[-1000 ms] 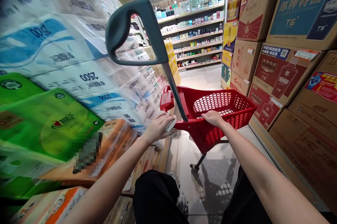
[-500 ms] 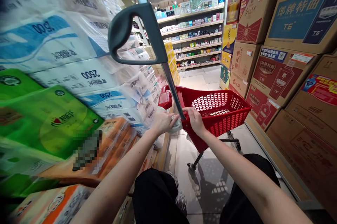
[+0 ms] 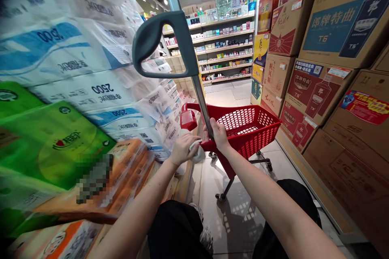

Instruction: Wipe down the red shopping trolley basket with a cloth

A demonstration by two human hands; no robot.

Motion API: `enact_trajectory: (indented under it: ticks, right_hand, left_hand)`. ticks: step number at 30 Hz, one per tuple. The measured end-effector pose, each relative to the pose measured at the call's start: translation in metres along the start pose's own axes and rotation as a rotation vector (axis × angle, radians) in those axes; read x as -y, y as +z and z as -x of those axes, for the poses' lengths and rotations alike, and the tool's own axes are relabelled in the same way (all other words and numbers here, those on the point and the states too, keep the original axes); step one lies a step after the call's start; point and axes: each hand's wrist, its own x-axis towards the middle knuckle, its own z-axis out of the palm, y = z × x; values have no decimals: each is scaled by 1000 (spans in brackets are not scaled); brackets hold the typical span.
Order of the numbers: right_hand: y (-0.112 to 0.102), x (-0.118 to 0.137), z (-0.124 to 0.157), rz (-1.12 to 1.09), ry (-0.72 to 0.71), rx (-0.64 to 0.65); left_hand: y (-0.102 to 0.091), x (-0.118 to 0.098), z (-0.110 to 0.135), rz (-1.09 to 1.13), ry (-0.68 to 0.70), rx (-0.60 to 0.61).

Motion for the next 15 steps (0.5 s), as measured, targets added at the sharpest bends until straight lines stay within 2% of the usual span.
enact_trajectory:
  ticks: [4, 8, 11, 15]
  right_hand:
    - [3, -7, -8, 4, -20, -1]
    - [1, -20, -6, 72, -18, -44]
    - [-4, -28, 0, 128, -73, -137]
    - [-12, -27, 7, 238, -145, -251]
  left_hand:
    - [-8, 17, -25, -49, -92, 178]
    - [-5, 12, -35, -98, -185, 214]
    - [3, -6, -28, -69, -225, 106]
    - [19, -31, -6, -32, -223, -160]
